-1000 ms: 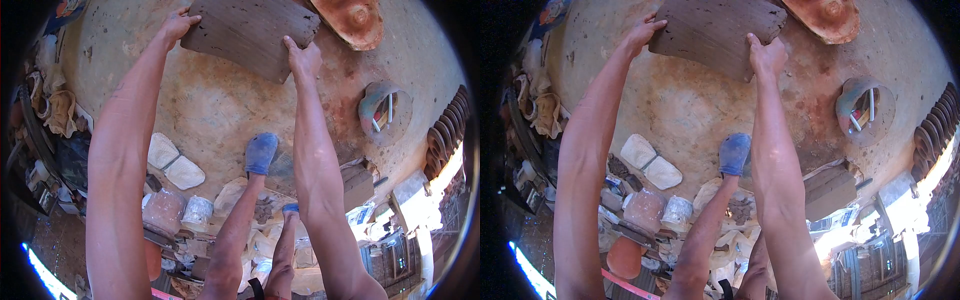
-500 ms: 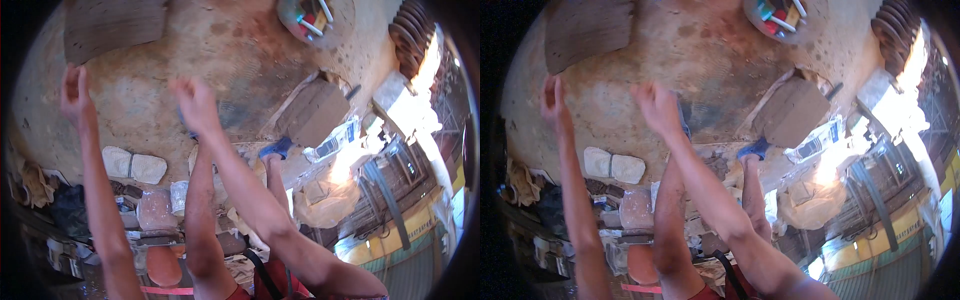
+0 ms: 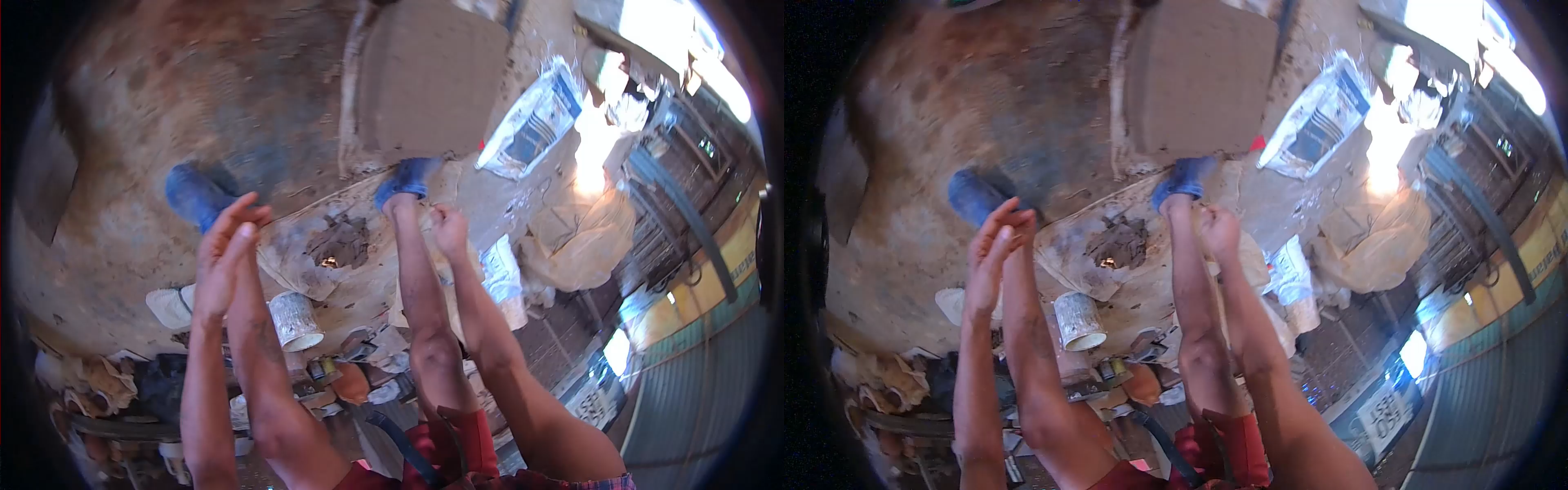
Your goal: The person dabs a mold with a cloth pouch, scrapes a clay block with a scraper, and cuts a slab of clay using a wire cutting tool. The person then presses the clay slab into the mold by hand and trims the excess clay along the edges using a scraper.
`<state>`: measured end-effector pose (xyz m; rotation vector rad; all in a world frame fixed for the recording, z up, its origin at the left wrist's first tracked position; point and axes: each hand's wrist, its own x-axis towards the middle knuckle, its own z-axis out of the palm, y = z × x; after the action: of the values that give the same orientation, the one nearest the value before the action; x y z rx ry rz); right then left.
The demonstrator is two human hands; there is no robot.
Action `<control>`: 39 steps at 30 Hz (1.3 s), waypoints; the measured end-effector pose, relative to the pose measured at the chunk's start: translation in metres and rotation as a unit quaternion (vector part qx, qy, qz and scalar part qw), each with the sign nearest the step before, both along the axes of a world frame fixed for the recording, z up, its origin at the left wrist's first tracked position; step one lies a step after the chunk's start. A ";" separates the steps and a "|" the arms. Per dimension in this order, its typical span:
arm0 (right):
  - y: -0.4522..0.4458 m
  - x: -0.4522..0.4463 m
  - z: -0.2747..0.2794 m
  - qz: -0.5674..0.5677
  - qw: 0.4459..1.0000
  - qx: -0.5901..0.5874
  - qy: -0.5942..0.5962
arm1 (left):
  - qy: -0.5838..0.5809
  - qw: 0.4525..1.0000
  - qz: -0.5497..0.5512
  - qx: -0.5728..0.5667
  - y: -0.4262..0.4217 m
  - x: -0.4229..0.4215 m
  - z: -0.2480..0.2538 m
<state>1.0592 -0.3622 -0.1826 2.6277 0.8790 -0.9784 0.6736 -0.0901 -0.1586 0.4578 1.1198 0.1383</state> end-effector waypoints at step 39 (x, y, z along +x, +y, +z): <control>0.282 0.096 0.009 -0.145 0.886 0.439 0.031 | 0.099 0.977 -0.190 0.003 -0.073 0.210 0.066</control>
<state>1.1555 -0.0802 -0.1736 3.5922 1.1760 -0.8508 0.8836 -0.1636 -0.0926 0.6934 1.2063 -0.2453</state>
